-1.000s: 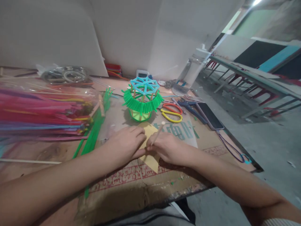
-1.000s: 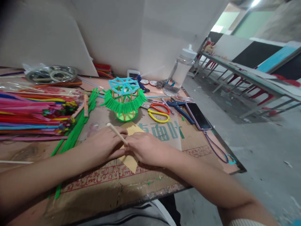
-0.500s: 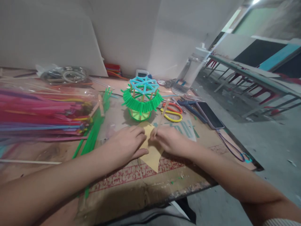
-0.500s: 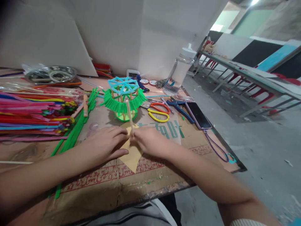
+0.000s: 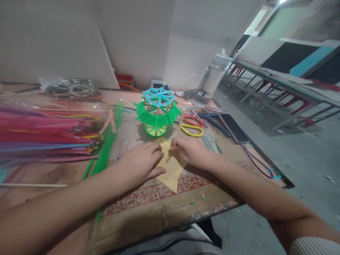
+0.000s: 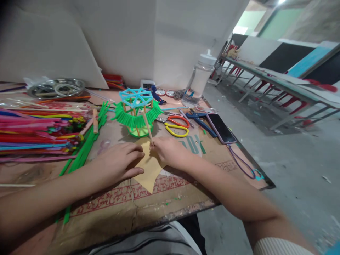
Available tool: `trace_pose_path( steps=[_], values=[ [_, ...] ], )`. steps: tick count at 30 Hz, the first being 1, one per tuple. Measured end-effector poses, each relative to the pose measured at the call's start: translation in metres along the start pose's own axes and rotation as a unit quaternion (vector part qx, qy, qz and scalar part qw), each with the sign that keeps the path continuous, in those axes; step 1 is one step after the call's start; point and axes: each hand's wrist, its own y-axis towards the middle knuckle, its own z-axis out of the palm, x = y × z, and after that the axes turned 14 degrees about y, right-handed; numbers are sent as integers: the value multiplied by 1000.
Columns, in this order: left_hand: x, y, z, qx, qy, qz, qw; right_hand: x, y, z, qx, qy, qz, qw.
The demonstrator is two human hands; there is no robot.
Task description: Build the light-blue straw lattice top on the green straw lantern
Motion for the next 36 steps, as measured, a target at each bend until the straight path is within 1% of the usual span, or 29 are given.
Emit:
trace_pose_path(
  steps=[1,2,3,4,5,6,7,8,9,10,11,13,15,17,19,21,24,28,30,33,35,36],
  values=[
    [0,0,-1,4,2,-3,1000,-1,0,-1,-33,35,19,999],
    [0,0,-1,5,1,-3,1000,0,0,-2,-64,100,30,992],
    [0,0,-1,2,-3,-2,1000,2,-1,-4,-91,196,36,976],
    [1,-1,0,-5,-7,-2,1000,7,-3,-6,-115,310,39,943],
    [1,-1,1,-13,-11,-3,1000,12,-6,-8,-130,427,41,894],
    [2,-2,3,-21,-15,-4,1000,19,-9,-10,-134,532,44,835],
    [2,-2,5,-27,-17,-5,999,25,-13,-12,-127,616,49,776],
    [3,-2,6,-30,-19,-7,999,31,-16,-13,-112,676,58,726],
    [4,-2,6,-29,-23,-9,999,35,-18,-13,-98,716,70,688],
    [6,-2,6,-23,-30,-12,999,38,-20,-13,-85,742,83,660],
    [6,-2,4,-16,-44,-20,999,40,-21,-12,-77,758,94,641],
    [6,-2,-5,-19,-96,-53,994,39,-21,-9,-75,775,104,618],
    [3,-4,-19,-53,-185,-88,977,37,-20,-5,-83,782,102,609],
    [-4,-5,-33,-92,-282,-105,949,34,-19,0,-86,780,101,612],
    [-12,-6,-45,-108,-347,-110,925,34,-17,5,-84,773,107,619],
    [-17,-7,-51,-112,-382,-113,910,34,-15,11,-78,768,113,625],
    [-18,-7,-53,-109,-420,-123,893,34,-12,19,-75,763,112,633],
    [-14,-7,-50,-83,-460,-134,874,31,-10,25,-71,762,120,633],
    [-14,-7,-48,-67,-468,-144,869,30,-10,28,-70,760,130,633],
    [-15,-7,-47,-48,-473,-158,866,30,-11,31,-71,751,145,640],
    [-15,-6,-46,-40,-475,-165,863,30,-11,32,-71,742,146,651],
    [-15,-5,-46,-34,-472,-167,865,29,-10,31,-75,733,143,661]
  ],
)
